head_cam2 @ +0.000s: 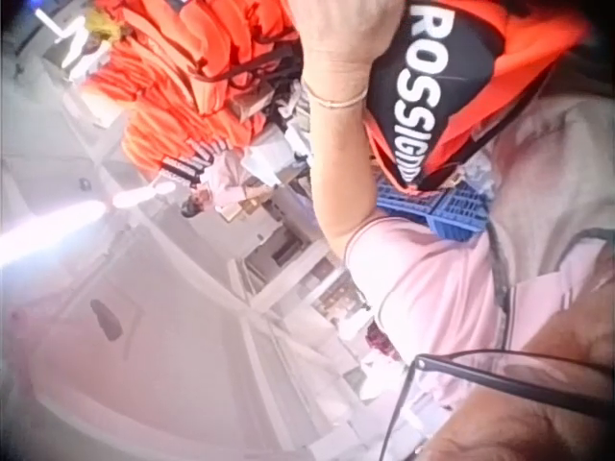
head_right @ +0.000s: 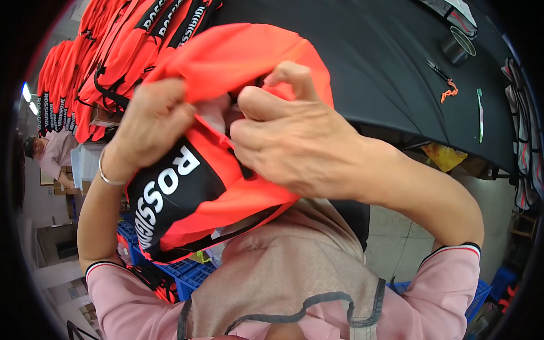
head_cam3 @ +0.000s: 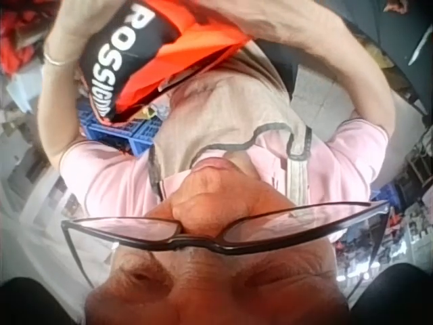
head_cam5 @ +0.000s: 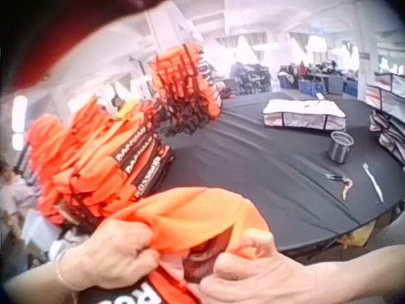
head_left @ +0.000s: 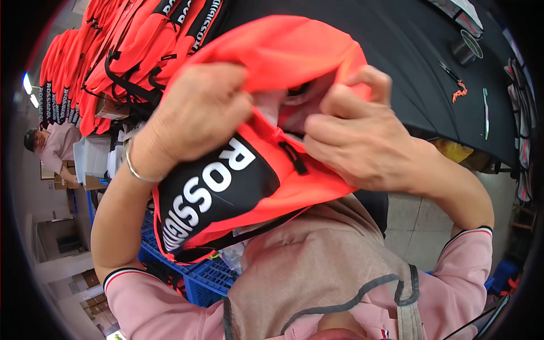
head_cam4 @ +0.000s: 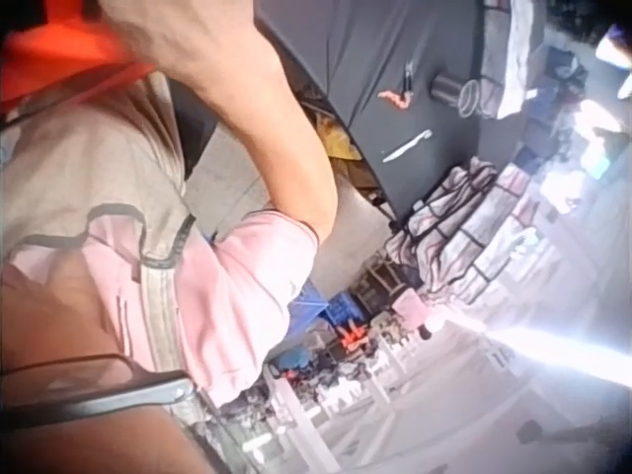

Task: Inspecting and finishing backpacks by trimming loose threads and applying finishing touches to components.

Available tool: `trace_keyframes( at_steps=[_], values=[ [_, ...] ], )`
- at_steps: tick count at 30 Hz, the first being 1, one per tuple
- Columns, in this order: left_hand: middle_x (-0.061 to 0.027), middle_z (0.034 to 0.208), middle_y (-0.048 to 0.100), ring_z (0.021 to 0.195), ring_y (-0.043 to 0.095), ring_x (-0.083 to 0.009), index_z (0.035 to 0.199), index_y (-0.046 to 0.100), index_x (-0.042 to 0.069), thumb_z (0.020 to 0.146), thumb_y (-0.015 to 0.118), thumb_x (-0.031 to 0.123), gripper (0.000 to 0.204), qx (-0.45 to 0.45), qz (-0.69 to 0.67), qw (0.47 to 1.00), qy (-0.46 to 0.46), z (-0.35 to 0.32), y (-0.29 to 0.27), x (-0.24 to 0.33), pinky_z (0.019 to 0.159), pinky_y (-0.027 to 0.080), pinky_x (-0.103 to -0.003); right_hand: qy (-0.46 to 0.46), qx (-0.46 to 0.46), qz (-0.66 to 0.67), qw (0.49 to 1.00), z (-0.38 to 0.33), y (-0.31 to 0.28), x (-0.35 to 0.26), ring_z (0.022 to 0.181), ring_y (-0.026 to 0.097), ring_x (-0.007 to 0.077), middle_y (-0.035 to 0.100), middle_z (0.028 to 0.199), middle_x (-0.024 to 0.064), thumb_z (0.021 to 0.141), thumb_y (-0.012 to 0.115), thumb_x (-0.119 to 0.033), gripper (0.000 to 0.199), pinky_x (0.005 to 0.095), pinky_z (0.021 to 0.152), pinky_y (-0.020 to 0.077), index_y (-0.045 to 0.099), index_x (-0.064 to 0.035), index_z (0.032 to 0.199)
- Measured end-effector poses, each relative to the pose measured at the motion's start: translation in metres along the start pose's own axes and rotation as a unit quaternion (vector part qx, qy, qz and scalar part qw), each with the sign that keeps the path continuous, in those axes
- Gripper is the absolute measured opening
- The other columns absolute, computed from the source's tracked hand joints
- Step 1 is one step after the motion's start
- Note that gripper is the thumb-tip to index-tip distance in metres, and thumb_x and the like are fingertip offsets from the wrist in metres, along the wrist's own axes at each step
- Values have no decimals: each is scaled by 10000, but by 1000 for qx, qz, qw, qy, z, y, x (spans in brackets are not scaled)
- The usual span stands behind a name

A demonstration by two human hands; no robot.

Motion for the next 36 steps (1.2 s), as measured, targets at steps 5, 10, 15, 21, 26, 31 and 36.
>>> trace_keyframes(
  at_steps=[5,10,15,21,26,31,36],
  values=[
    [64,831,532,759,463,-42,968,606,-9,962,564,259,270,55,-311,917,-242,-50,-26,-95,675,380,-194,106,63,14,992,-36,-56,10,749,486,246,538,748,21,675,758,-239,187,379,771,380,641,-105,734],
    [-130,1468,417,1190,509,-168,1499,333,47,891,669,378,769,139,-373,907,-133,-48,-25,-60,1036,379,-316,182,170,33,968,-50,-63,39,843,518,287,557,838,70,716,781,-159,192,409,772,445,660,-54,823],
    [-232,1412,455,1302,452,-340,1536,219,48,898,661,418,860,-7,-191,962,-197,-56,48,-29,1094,342,-426,198,175,149,953,-34,-52,49,742,603,231,610,937,108,657,758,56,322,312,606,495,661,-31,951],
    [-173,1267,572,1237,504,-322,1283,582,18,1020,415,304,423,333,-28,940,-75,-30,-43,-15,1095,328,-385,187,111,151,964,-17,-52,41,727,638,271,640,943,103,675,767,-6,358,341,578,520,664,-82,1009],
    [-115,833,627,834,604,-287,762,593,36,1040,252,366,550,128,-139,979,77,4,-17,22,1139,279,-535,146,93,193,966,-4,-43,34,706,654,292,604,927,81,780,684,-191,169,388,523,511,637,-86,904],
    [-124,713,462,704,513,-300,687,432,-5,972,414,130,315,265,66,958,86,-14,-46,-37,774,444,-400,121,42,158,979,-1,-36,14,596,612,264,552,828,58,754,651,-133,129,381,437,449,572,-39,793],
    [-170,880,628,748,585,-293,892,584,-58,1002,406,147,293,317,-1,948,-32,-40,-20,-166,656,432,-380,158,16,79,984,-24,-53,12,616,611,264,572,844,50,788,689,-211,184,371,467,468,597,-51,795]
  ],
)
Point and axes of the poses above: each hand's wrist, its own z-axis towards the middle knuckle, its own y-axis out of the palm, x = y × z, the point moved 8 cm from there along z, towards the middle knuckle
